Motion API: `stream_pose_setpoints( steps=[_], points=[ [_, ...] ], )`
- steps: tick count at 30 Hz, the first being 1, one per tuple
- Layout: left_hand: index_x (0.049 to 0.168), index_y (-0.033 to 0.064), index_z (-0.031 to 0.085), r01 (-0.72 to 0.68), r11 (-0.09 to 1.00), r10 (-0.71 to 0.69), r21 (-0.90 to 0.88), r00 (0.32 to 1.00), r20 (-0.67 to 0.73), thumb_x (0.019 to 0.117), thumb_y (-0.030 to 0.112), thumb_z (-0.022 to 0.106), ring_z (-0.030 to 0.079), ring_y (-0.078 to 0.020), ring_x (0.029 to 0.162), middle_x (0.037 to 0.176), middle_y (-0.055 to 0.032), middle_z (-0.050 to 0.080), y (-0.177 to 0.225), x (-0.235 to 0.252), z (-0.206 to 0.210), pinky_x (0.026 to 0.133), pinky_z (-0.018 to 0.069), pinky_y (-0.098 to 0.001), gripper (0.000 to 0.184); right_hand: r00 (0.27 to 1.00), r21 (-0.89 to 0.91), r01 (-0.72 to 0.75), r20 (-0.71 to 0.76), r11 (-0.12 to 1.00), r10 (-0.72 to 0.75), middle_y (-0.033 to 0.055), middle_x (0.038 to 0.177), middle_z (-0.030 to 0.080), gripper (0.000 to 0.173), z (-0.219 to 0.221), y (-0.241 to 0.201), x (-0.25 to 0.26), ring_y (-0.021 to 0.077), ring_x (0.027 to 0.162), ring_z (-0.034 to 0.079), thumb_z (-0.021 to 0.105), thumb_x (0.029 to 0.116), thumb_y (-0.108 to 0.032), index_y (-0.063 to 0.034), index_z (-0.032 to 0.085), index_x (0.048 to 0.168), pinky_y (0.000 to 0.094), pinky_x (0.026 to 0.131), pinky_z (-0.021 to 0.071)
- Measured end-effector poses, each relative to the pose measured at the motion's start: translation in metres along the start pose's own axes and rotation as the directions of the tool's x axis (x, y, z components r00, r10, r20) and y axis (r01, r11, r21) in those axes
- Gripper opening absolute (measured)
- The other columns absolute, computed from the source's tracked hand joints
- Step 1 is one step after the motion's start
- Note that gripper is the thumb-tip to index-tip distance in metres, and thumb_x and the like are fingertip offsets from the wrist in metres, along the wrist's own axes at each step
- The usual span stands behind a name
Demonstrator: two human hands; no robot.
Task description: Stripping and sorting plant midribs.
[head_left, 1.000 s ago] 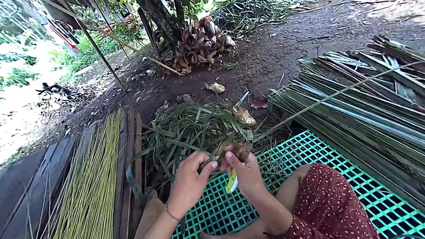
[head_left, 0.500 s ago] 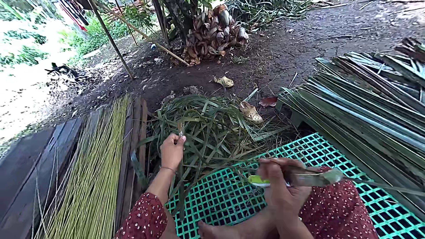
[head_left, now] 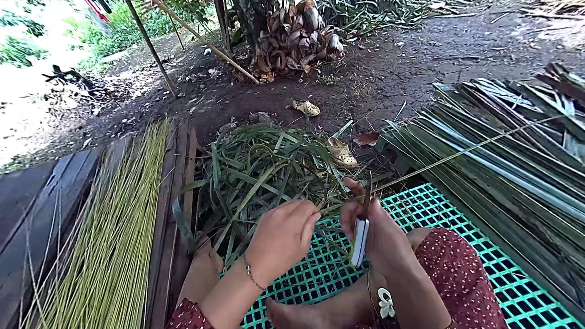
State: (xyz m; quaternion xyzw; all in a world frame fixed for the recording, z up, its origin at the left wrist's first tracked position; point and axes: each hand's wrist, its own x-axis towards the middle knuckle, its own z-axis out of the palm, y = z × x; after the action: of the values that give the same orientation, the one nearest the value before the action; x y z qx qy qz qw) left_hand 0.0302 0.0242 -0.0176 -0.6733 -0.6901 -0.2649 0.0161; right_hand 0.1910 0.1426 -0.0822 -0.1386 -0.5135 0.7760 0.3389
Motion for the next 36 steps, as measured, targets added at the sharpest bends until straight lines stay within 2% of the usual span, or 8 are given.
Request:
stream_pose_setpoints(
  steps=[4, 7, 11, 14, 18, 28, 31, 36],
  points=[
    [0.088, 0.0048, 0.069, -0.022, 0.997, 0.029, 0.075, 0.996, -0.090, 0.0996, 0.016, 0.051, 0.066, -0.0182, 0.066, 0.076, -0.0073, 0.067, 0.005, -0.004, -0.002, 0.061, 0.0551, -0.0307, 0.024, 0.927, 0.194, -0.221, 0.345, 0.956, 0.144, -0.0118, 0.071, 0.061, 0.042, 0.012, -0.001, -0.008, 0.0014, 0.064, 0.061, 0.039, 0.1067, -0.021, -0.0121, 0.043, 0.148, 0.0206, 0.067, 0.0560],
    [0.087, 0.0054, 0.069, -0.046, 0.987, 0.068, 0.152, 0.988, -0.140, 0.0987, 0.016, 0.051, 0.069, -0.0191, 0.069, 0.077, -0.0074, 0.069, 0.007, -0.007, -0.002, 0.060, 0.0557, -0.0307, 0.024, 0.867, 0.356, -0.386, 0.455, 0.851, 0.203, -0.0086, 0.074, 0.065, 0.033, 0.023, -0.002, -0.011, 0.0042, 0.068, 0.064, 0.045, 0.1038, -0.019, -0.0207, 0.055, 0.135, 0.0223, 0.069, 0.0549],
    [0.083, 0.0051, 0.066, -0.106, 0.950, 0.172, 0.294, 0.963, -0.207, 0.0979, 0.013, 0.050, 0.066, -0.0203, 0.064, 0.071, -0.0077, 0.065, 0.011, -0.009, -0.005, 0.053, 0.0514, -0.0291, 0.023, 0.841, 0.455, -0.454, 0.504, 0.766, 0.199, -0.0098, 0.073, 0.060, 0.040, 0.032, -0.008, -0.014, -0.0003, 0.058, 0.057, 0.045, 0.1043, -0.017, -0.0214, 0.045, 0.144, 0.0148, 0.057, 0.0490],
    [0.082, 0.0055, 0.064, -0.137, 0.942, 0.210, 0.307, 0.953, -0.219, 0.0989, 0.013, 0.049, 0.061, -0.0194, 0.061, 0.069, -0.0073, 0.062, 0.015, -0.010, -0.008, 0.051, 0.0478, -0.0275, 0.024, 0.885, 0.474, -0.393, 0.428, 0.788, 0.184, -0.0125, 0.067, 0.055, 0.045, 0.041, -0.010, -0.021, -0.0031, 0.054, 0.052, 0.048, 0.1068, -0.020, -0.0148, 0.040, 0.151, 0.0124, 0.052, 0.0456],
    [0.084, 0.0060, 0.064, -0.140, 0.961, 0.192, 0.239, 0.959, -0.208, 0.1017, 0.016, 0.048, 0.062, -0.0177, 0.063, 0.070, -0.0065, 0.062, 0.015, -0.016, -0.014, 0.055, 0.0490, -0.0252, 0.026, 0.961, 0.383, -0.202, 0.253, 0.901, 0.108, -0.0144, 0.064, 0.053, 0.041, 0.036, -0.013, -0.021, -0.0045, 0.052, 0.050, 0.045, 0.1081, -0.020, -0.0052, 0.047, 0.147, 0.0119, 0.050, 0.0442],
    [0.090, 0.0068, 0.062, -0.141, 0.964, 0.179, 0.224, 0.971, -0.156, 0.1065, 0.021, 0.043, 0.062, -0.0165, 0.073, 0.075, -0.0083, 0.064, -0.014, -0.034, -0.045, 0.066, 0.0495, -0.0234, 0.029, 0.996, 0.259, -0.046, -0.066, 0.965, 0.065, -0.0095, 0.056, 0.052, 0.038, -0.030, -0.035, 0.010, -0.0012, 0.044, 0.049, 0.036, 0.1083, -0.024, -0.0186, 0.054, 0.142, 0.0139, 0.047, 0.0462],
    [0.091, 0.0036, 0.064, -0.084, 0.968, 0.114, 0.237, 0.987, -0.115, 0.1075, 0.024, 0.043, 0.063, -0.0206, 0.074, 0.076, -0.0120, 0.065, -0.030, -0.045, -0.062, 0.067, 0.0499, -0.0284, 0.034, 0.976, 0.183, -0.011, -0.211, 0.983, 0.050, -0.0095, 0.052, 0.047, 0.041, -0.052, -0.044, 0.020, -0.0003, 0.041, 0.045, 0.027, 0.1100, -0.024, -0.0204, 0.057, 0.137, 0.0153, 0.044, 0.0437],
    [0.095, -0.0070, 0.067, 0.054, 0.960, -0.061, 0.275, 0.998, 0.015, 0.1087, 0.023, 0.042, 0.066, -0.0348, 0.076, 0.081, -0.0249, 0.068, -0.072, -0.077, -0.099, 0.073, 0.0505, -0.0474, 0.041, 0.927, 0.182, 0.076, -0.375, 0.980, -0.003, -0.0090, 0.052, 0.044, 0.040, -0.092, -0.055, 0.036, -0.0007, 0.039, 0.042, 0.024, 0.1121, -0.024, -0.0165, 0.057, 0.134, 0.0140, 0.041, 0.0402]
  ],
)
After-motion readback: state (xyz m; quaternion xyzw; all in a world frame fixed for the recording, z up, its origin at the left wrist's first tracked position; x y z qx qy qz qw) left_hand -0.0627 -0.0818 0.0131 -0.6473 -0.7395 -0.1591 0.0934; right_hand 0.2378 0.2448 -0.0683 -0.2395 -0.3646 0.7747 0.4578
